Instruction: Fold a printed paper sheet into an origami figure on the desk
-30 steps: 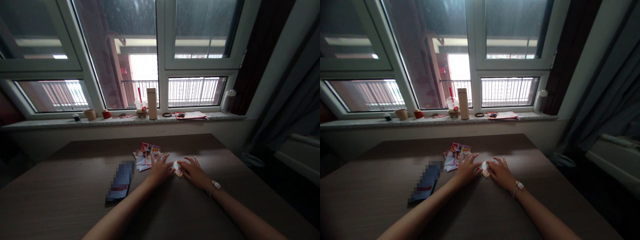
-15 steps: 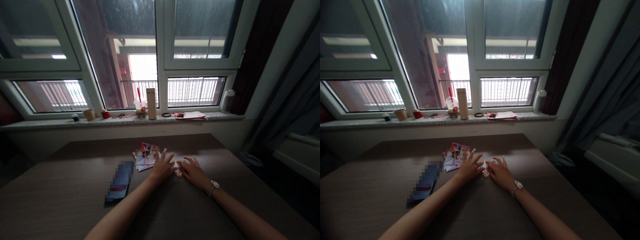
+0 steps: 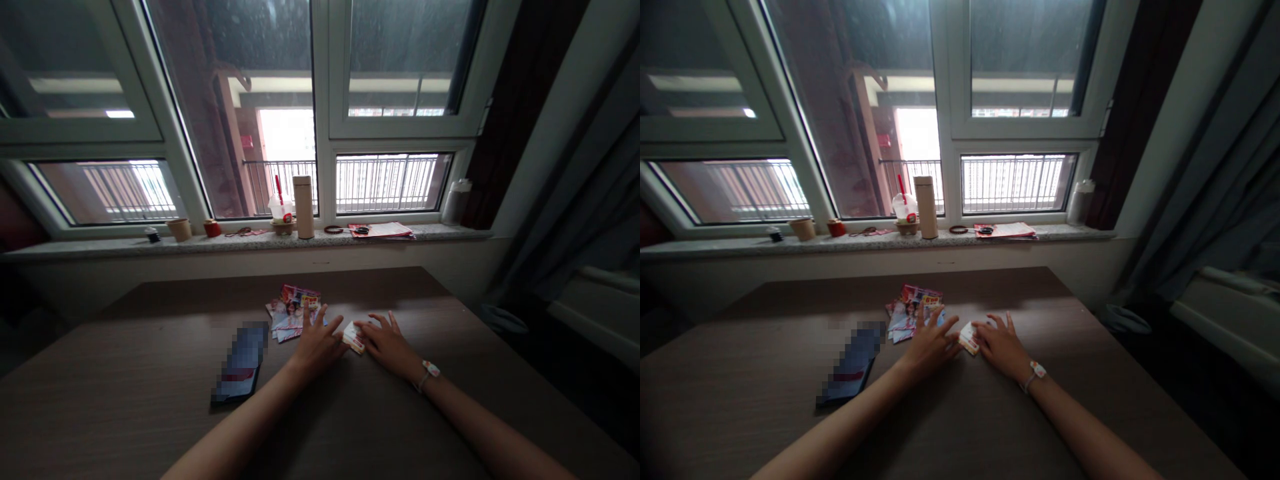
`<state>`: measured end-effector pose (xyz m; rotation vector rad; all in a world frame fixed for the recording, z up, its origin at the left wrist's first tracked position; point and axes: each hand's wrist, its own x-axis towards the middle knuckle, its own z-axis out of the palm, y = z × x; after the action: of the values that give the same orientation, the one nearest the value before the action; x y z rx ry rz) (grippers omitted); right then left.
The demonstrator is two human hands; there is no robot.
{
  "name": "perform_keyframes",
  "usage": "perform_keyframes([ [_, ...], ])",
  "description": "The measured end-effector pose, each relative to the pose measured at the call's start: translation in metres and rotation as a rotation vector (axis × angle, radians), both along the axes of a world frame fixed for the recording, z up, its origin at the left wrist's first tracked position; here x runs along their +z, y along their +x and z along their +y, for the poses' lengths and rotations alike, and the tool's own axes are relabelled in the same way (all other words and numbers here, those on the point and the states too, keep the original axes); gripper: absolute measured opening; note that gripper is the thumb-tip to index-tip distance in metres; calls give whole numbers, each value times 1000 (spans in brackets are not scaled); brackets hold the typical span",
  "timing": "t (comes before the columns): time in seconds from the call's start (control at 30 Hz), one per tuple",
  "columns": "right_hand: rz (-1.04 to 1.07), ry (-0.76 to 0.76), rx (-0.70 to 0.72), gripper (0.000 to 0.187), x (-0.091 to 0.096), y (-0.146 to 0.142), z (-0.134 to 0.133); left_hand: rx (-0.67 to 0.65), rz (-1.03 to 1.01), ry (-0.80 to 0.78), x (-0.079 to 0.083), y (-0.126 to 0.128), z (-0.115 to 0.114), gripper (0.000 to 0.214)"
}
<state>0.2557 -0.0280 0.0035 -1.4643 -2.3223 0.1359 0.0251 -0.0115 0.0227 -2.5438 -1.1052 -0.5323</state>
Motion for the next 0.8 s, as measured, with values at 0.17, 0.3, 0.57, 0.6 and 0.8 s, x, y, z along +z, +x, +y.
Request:
perform_keyframes([
  [0.17, 21, -23, -2, 36, 3, -1, -2, 0, -37, 4, 1, -4, -8, 29],
  [0.3, 28, -29, 2, 36, 4, 0, -3, 1, -64, 0, 1, -4, -13, 27],
  [0.57, 4, 43, -46, 27, -2, 2, -2, 9, -90, -31, -5, -8, -17, 25],
  [0.6, 7, 67, -93, 26, -4, 2, -2, 12, -96, -32, -5, -8, -17, 24],
  [0.8, 66, 81, -219, 27, -8, 7, 0, 33, -152, -75, -10, -8, -16, 22],
])
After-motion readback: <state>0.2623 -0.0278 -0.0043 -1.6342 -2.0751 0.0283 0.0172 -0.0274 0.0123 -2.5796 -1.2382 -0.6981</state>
